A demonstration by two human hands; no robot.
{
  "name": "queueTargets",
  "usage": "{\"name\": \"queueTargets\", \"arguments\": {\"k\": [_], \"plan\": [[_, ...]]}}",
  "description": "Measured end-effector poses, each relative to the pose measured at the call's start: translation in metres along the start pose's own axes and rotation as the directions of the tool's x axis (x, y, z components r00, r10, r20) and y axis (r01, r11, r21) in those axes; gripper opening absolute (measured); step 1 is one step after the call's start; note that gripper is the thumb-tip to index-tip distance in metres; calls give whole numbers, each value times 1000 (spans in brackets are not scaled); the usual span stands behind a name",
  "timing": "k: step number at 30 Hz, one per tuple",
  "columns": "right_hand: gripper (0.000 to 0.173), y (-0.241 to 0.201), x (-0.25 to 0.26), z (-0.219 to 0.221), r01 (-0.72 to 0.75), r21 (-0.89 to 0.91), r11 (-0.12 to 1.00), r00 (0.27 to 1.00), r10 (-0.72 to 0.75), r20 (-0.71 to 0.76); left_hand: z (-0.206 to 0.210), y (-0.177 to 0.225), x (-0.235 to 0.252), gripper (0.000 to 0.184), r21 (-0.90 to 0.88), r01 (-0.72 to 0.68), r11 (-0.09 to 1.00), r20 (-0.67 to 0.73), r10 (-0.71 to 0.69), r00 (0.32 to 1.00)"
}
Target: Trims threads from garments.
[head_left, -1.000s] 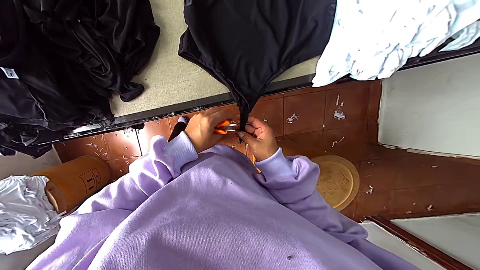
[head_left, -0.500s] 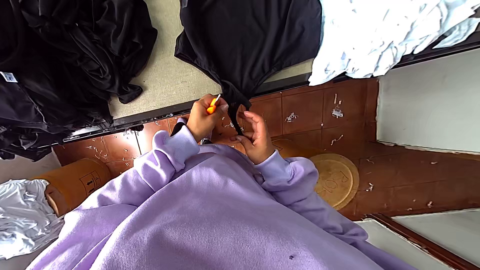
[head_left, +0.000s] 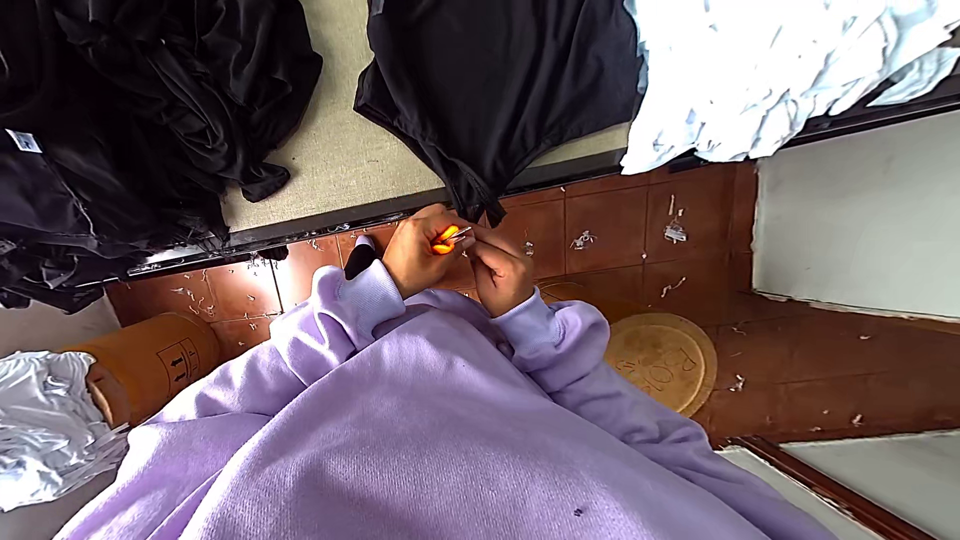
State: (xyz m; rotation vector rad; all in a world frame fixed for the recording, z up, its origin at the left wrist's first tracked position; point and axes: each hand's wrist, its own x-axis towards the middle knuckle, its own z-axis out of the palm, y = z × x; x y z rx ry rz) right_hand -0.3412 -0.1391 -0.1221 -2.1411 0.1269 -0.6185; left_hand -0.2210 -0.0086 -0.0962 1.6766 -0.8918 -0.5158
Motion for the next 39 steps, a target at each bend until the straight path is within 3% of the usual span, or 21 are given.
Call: {"name": "queueTargets", "arguments": {"k": [3,5,10,15,19,23,27,30,35,39], "plan": [[22,-1,-3,-1,-60,71,996,995,65,-74,-11,2,-2,35,168,99,981,-5,-99,995],[21,0,-5,-2,-51,79,996,991,60,-122,-17,2,-1,39,290,97,952,-13,-98,995],[25,0,-13,-6,-19,-24,1000,986,15,-165,-23,-4,-2,30,505,-108,856,46,99,994],[30,0,-17,-8,-15,-84,996,988,2,-153,-19,-2,1,25,627,-288,723,99,293,951],[32,-1,-13,-5,31,-130,991,992,-46,-117,-15,0,8,25,663,-359,657,164,341,926],[31,-1,-14,-5,72,-90,993,993,-80,-88,-12,-6,11,24,631,-307,713,149,276,949],[31,11,-38,-25,-56,-27,998,998,57,39,-27,-11,5,26,581,-118,805,30,124,992],[34,30,-67,-47,-172,-80,982,973,182,140,-39,-16,-5,27,600,-75,796,-29,115,993],[37,25,-67,-56,-151,-13,988,985,152,83,-32,-12,-10,27,654,-237,719,100,229,968],[39,15,-58,-47,-91,27,996,996,91,-10,-13,-4,4,25,630,-430,646,238,367,899]]}}
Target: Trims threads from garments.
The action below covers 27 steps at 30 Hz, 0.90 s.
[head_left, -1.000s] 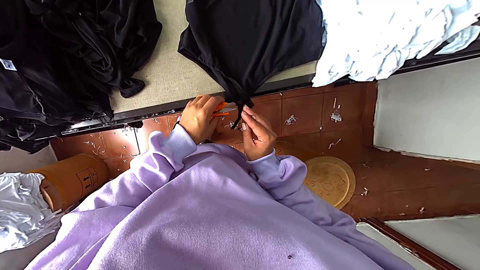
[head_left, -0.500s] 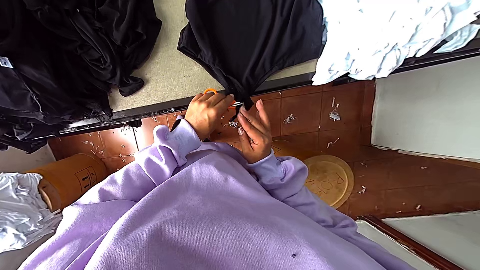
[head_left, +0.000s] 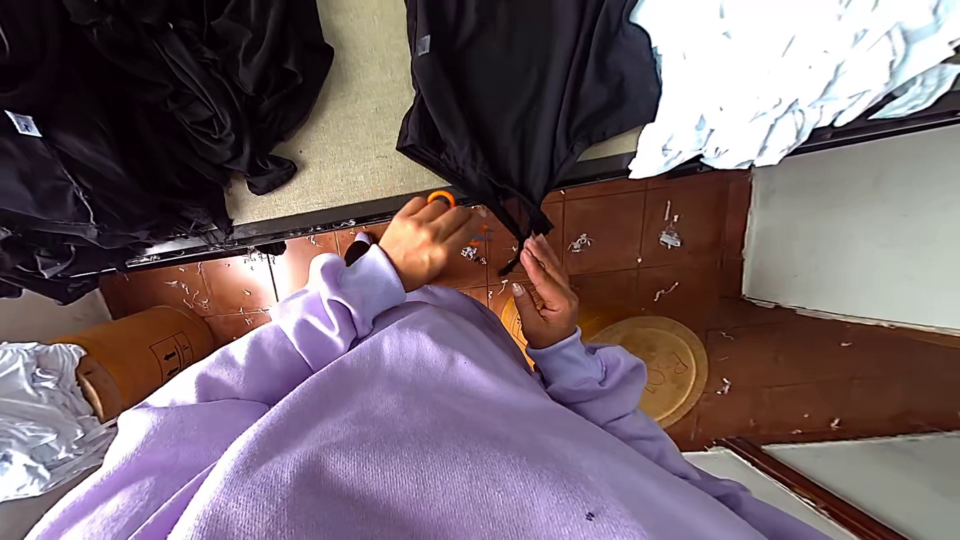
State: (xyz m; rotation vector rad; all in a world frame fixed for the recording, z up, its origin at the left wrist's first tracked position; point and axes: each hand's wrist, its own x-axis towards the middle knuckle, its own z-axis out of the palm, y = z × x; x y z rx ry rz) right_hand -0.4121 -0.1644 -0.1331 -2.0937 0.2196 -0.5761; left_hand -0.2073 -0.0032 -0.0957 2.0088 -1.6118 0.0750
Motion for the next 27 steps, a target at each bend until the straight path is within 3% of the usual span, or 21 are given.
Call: {"name": "queueTargets", "arguments": {"k": [3,10,16,20,22,24,25,27], "plan": [[45,-8,-2,7,-70,68,995,996,74,-45,9,6,16,27,6,-96,995,2,96,995],[51,-15,0,11,-209,511,834,945,307,-114,21,8,39,30,12,-178,984,86,176,981],[47,-18,2,12,-211,528,823,937,324,-130,27,19,52,27,-13,-233,972,194,231,954],[45,-11,-6,5,-270,467,842,919,370,-135,22,9,42,27,-78,-88,993,178,101,979],[44,7,-26,-6,-523,254,813,823,560,-98,12,0,30,26,-97,6,995,152,9,988],[41,32,-47,-23,-816,-116,566,569,822,9,-1,-8,16,26,-115,82,990,123,-68,990],[40,47,-55,-30,-854,-295,429,430,900,64,-7,-11,9,26,-120,112,986,113,-99,989],[40,69,-72,-39,-797,-522,303,258,953,158,-14,-17,-7,27,-108,144,984,78,-136,988]]}}
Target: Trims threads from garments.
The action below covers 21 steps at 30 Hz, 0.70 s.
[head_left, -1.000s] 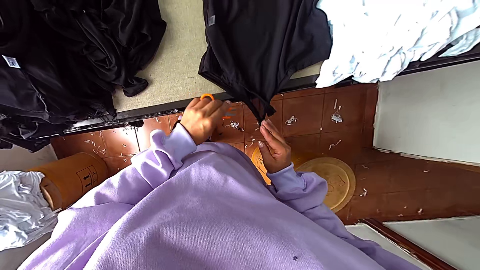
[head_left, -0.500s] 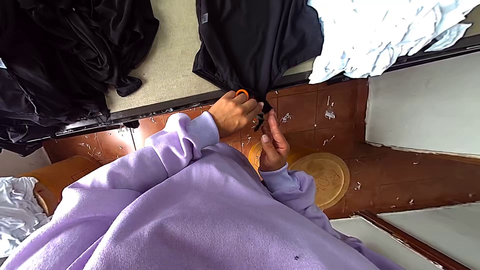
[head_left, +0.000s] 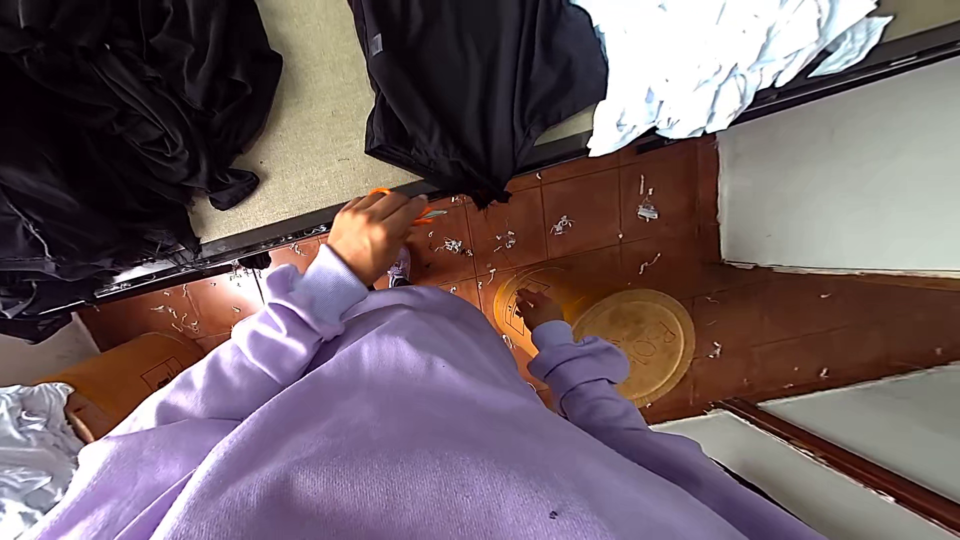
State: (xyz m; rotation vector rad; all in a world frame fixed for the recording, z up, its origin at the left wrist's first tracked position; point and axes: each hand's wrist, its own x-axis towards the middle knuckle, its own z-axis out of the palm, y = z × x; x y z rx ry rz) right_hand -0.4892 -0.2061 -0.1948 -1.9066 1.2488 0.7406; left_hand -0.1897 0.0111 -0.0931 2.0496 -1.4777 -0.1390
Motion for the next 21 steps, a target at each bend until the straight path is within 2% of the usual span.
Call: {"name": "queueTargets", "arguments": {"k": [2,3,5,7,10,13,17,18,21], "plan": [[44,5,6,1,33,-94,995,996,-25,87,-4,-3,-15,27,-7,35,999,-16,-35,999],[47,-2,6,1,94,-68,993,993,-89,78,-5,-3,-21,27,-9,52,999,-16,-52,999],[52,-29,5,0,228,104,968,973,-222,-64,-4,-1,-28,27,-14,77,997,-5,-77,997],[62,-69,5,-4,334,305,892,937,-280,-209,-1,2,-31,30,-41,89,995,9,-89,996],[75,-124,10,-7,434,382,816,894,-339,-292,1,8,-31,30,-54,81,995,12,-81,997],[63,-146,22,-5,432,386,815,901,-365,-237,2,13,-28,30,-23,58,998,-11,-58,998],[45,-136,5,-12,348,367,863,936,-300,-181,1,17,-24,33,17,34,999,-8,-34,999],[40,-130,-4,-14,364,405,839,931,-310,-194,2,17,-23,30,19,20,1000,-6,-20,1000],[22,-114,-29,-15,454,582,674,890,-372,-263,7,20,-12,26,-9,-30,1000,25,30,999]]}}
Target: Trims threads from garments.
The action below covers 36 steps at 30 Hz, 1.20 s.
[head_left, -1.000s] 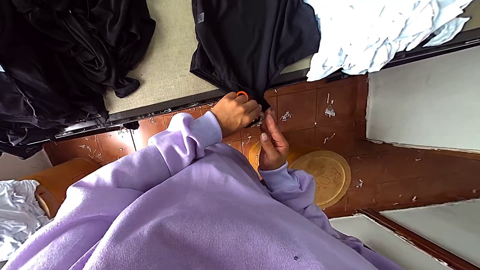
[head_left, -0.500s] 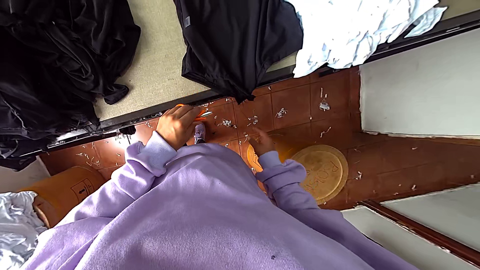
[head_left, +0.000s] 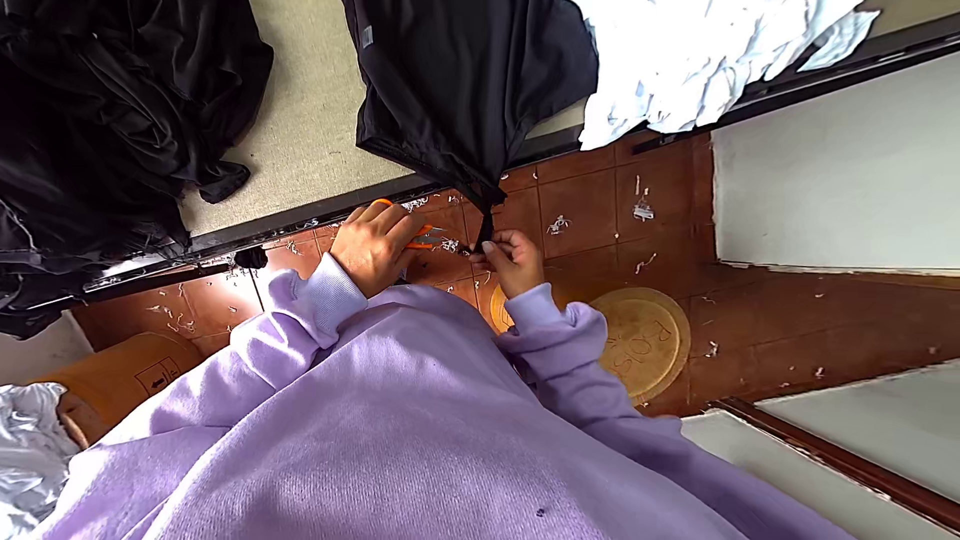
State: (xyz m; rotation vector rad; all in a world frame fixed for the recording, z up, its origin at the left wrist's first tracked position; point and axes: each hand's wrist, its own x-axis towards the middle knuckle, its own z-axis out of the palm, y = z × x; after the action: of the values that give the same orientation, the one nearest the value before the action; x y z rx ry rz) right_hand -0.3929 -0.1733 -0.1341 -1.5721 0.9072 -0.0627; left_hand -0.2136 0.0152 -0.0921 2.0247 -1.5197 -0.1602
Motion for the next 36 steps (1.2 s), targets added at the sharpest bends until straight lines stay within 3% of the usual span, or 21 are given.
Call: {"name": "queueTargets", "arguments": {"k": [6,13,19,24,36], "plan": [[10,-4,-21,0,141,69,988,986,-134,-101,15,13,35,24,-19,-115,993,35,115,993],[17,-8,-31,6,285,-271,919,927,-336,-167,24,20,60,20,72,-202,977,111,194,975],[15,-11,-29,7,369,-306,878,870,-442,-217,31,22,62,20,112,-241,964,152,223,963],[15,-6,-26,4,394,-245,886,863,-448,-233,31,20,59,19,125,-232,965,127,217,968],[17,-5,-22,6,405,172,898,901,-359,-244,34,22,56,22,78,-208,975,92,201,975]]}}
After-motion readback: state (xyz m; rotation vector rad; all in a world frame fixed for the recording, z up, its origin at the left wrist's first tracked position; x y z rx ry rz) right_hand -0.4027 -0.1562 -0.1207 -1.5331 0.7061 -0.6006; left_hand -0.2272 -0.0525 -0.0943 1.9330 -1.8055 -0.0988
